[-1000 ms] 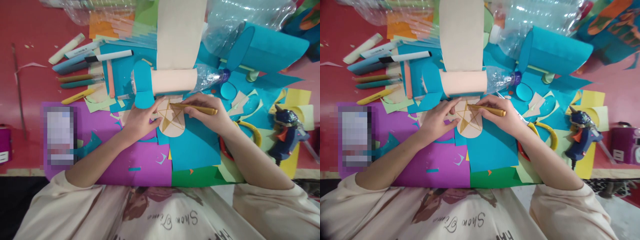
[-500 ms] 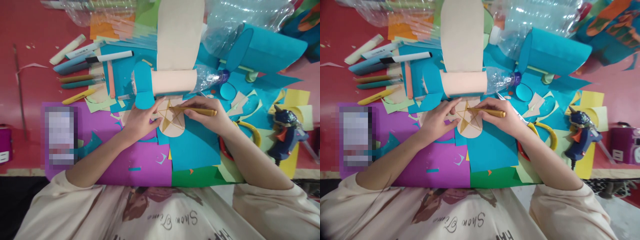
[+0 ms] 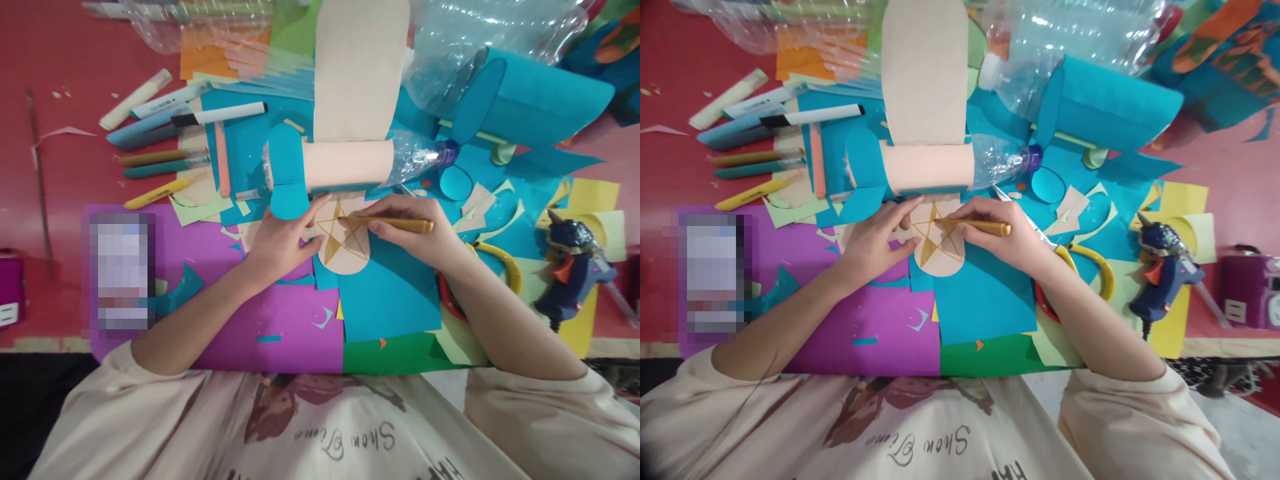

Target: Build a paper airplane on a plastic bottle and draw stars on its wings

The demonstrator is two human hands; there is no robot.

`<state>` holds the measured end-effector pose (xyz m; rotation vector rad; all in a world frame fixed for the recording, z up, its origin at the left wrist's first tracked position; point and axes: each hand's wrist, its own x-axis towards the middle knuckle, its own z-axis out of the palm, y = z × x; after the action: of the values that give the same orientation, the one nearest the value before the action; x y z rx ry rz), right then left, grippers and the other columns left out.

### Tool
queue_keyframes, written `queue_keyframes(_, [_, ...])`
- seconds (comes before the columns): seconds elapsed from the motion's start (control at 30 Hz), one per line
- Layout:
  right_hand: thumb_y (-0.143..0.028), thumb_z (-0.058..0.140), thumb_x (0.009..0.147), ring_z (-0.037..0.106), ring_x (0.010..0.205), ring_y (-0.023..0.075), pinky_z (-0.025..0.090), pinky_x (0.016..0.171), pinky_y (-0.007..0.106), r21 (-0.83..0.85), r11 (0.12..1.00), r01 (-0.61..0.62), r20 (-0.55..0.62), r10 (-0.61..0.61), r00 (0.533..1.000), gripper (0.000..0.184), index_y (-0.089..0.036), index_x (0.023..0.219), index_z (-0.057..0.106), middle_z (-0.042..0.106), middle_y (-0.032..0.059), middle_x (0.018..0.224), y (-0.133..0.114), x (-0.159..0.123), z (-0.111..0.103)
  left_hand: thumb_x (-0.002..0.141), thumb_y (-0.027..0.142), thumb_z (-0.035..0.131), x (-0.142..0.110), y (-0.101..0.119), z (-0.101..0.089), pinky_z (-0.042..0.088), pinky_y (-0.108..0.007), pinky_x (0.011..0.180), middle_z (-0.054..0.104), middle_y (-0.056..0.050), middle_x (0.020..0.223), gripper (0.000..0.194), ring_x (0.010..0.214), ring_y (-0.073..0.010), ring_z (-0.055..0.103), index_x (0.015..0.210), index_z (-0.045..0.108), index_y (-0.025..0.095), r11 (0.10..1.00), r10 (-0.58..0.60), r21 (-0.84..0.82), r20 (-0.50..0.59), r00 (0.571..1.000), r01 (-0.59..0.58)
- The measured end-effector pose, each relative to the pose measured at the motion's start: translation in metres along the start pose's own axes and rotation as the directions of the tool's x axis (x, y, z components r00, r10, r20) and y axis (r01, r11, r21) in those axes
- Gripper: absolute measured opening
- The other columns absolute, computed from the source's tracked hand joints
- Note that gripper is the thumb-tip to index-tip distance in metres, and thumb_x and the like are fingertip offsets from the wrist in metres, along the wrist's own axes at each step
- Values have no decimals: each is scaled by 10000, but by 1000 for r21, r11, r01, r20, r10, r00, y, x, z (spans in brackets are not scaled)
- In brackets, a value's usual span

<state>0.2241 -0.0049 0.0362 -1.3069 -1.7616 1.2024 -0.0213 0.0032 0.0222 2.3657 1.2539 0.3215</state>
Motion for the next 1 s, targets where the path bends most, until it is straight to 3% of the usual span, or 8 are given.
queue_keyframes(0.33, [-278, 652, 817, 575, 607, 130, 442, 550, 265, -39, 999, -11, -63, 9, 998, 142, -183, 885, 731, 699, 22, 770, -5, 3, 1, 903, 241, 563, 1, 0, 0, 429, -269, 731, 627, -10, 919, 541, 821, -165, 565, 1427, 431, 212, 1000, -11, -7, 5, 1000, 11])
queue_keyframes(0.73, [-341, 677, 807, 646, 707, 171, 510, 610, 286, 7, 1000, -25, -21, 25, 999, 166, -200, 861, 747, 737, 37, 845, -5, 1, 0, 888, 241, 558, 1, -1, 0, 422, -260, 718, 638, -7, 926, 556, 803, -159, 562, 1430, 438, 234, 1000, -21, -15, 14, 1000, 21])
queue_keyframes(1.0, [-297, 665, 812, 568, 592, 130, 441, 542, 268, -15, 1000, -21, -70, 20, 997, 139, -187, 863, 731, 691, 24, 756, -6, 2, 1, 894, 236, 571, 2, 1, -1, 421, -265, 746, 631, -7, 913, 572, 835, -166, 578, 1446, 418, 238, 999, -35, -3, 38, 999, 35])
